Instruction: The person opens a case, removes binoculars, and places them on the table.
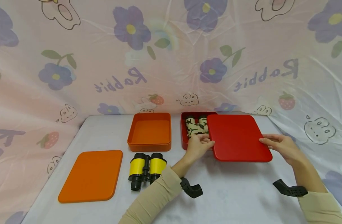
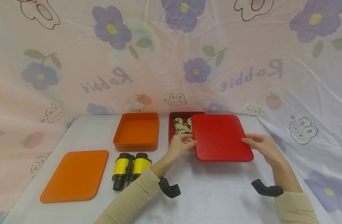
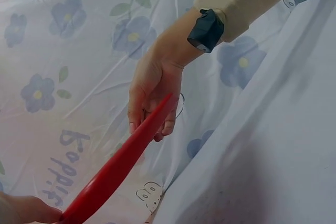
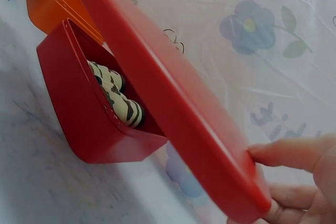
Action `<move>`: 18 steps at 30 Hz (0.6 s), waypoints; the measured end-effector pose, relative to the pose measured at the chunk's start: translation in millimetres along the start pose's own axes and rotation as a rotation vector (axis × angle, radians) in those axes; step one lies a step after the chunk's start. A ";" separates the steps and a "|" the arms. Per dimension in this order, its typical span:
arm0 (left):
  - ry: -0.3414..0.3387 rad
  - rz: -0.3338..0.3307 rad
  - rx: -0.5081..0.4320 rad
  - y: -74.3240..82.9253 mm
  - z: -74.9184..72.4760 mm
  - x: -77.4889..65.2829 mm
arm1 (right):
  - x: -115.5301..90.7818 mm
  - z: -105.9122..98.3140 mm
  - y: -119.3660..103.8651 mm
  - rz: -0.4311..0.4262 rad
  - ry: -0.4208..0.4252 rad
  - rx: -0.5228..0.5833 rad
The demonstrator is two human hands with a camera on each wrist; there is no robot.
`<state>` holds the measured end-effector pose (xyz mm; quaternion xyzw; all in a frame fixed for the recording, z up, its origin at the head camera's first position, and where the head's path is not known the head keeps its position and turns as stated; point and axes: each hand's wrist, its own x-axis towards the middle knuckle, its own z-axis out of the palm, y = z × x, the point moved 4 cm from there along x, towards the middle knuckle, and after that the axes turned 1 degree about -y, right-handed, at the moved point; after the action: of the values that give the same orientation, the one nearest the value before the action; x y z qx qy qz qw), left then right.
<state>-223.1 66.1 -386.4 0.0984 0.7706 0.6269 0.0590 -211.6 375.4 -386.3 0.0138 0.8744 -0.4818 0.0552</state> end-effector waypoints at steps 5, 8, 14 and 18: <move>-0.014 -0.003 0.009 -0.5 4.8 -2.6 | -4.5 -5.5 4.3 0.021 -0.033 -0.060; -0.014 -0.011 0.022 -2.3 8.1 -2.9 | -6.8 -8.2 5.5 0.005 -0.032 -0.088; -0.021 -0.018 0.013 -3.7 14.4 -4.9 | -9.0 -12.8 10.9 -0.027 -0.034 -0.074; -0.019 -0.016 0.010 -4.8 19.0 -6.8 | -10.0 -16.1 17.1 -0.010 -0.052 -0.081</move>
<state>-212.8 81.8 -395.2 0.0985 0.7738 0.6218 0.0708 -201.8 398.3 -391.0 -0.0052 0.8915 -0.4465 0.0761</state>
